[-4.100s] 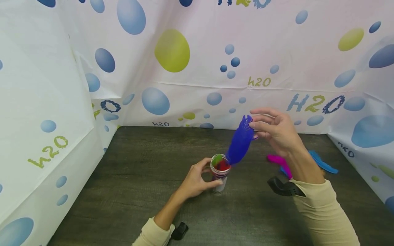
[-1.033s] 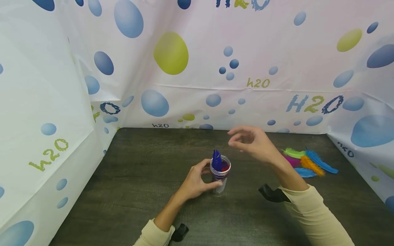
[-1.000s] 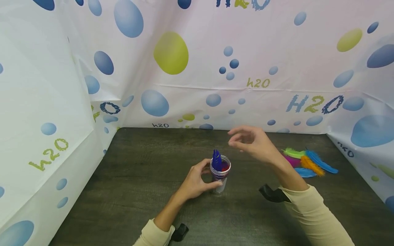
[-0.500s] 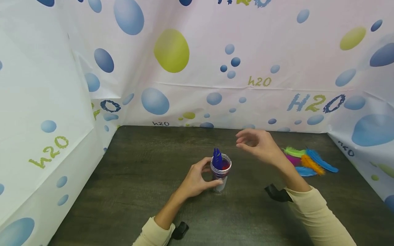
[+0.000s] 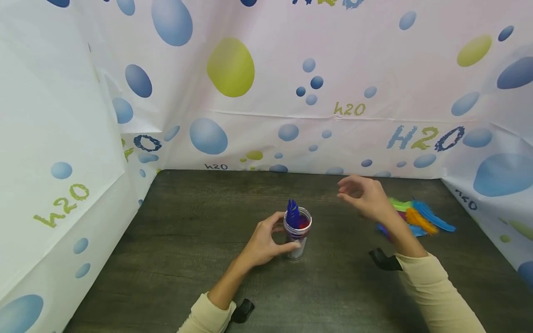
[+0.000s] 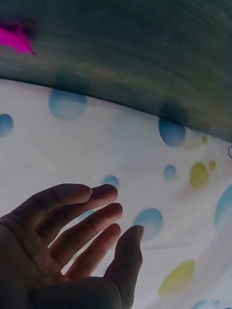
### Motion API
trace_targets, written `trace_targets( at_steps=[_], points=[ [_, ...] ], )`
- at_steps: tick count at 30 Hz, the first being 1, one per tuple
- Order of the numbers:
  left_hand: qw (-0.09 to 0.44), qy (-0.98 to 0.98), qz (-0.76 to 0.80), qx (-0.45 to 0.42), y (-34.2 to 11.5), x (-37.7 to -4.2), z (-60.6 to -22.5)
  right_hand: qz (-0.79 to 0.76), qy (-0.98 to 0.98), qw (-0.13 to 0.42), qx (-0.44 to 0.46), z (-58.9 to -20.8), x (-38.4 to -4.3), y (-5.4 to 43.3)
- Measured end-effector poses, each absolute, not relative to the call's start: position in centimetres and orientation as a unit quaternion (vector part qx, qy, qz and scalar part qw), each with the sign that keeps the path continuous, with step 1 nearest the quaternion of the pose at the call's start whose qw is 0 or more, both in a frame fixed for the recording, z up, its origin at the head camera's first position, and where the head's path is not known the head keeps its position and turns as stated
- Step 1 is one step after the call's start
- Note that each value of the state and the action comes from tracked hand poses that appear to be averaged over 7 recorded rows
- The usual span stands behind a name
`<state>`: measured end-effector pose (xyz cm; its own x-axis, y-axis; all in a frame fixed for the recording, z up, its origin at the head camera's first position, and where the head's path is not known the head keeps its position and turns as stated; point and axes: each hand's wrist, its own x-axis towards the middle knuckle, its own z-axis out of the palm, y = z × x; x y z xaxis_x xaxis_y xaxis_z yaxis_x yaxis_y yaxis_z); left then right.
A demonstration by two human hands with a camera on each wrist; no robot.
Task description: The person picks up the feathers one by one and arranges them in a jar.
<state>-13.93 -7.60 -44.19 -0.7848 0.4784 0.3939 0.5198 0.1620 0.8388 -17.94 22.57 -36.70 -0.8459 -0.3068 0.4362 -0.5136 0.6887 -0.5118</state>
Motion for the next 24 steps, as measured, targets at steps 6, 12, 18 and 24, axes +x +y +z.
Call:
trace_targets(
  at_steps=[6,12,18,24],
  points=[
    [0.009,-0.765,-0.561,-0.318,-7.6,-13.8,-44.3,0.276,-0.926,0.152,0.209,-38.1,-18.5,24.5],
    [0.011,-0.764,-0.562,-0.317,-7.7,-13.8,-44.2,0.259,-0.944,0.124,0.165,-39.0,-18.4,26.2],
    [0.012,-0.762,-0.561,-0.322,-7.7,-13.8,-44.3,0.255,-0.950,0.122,0.134,-39.5,-18.1,27.9],
    [0.013,-0.764,-0.559,-0.321,-7.7,-13.8,-44.2,0.264,-0.953,0.104,0.103,-40.1,-18.1,29.4]
  ],
)
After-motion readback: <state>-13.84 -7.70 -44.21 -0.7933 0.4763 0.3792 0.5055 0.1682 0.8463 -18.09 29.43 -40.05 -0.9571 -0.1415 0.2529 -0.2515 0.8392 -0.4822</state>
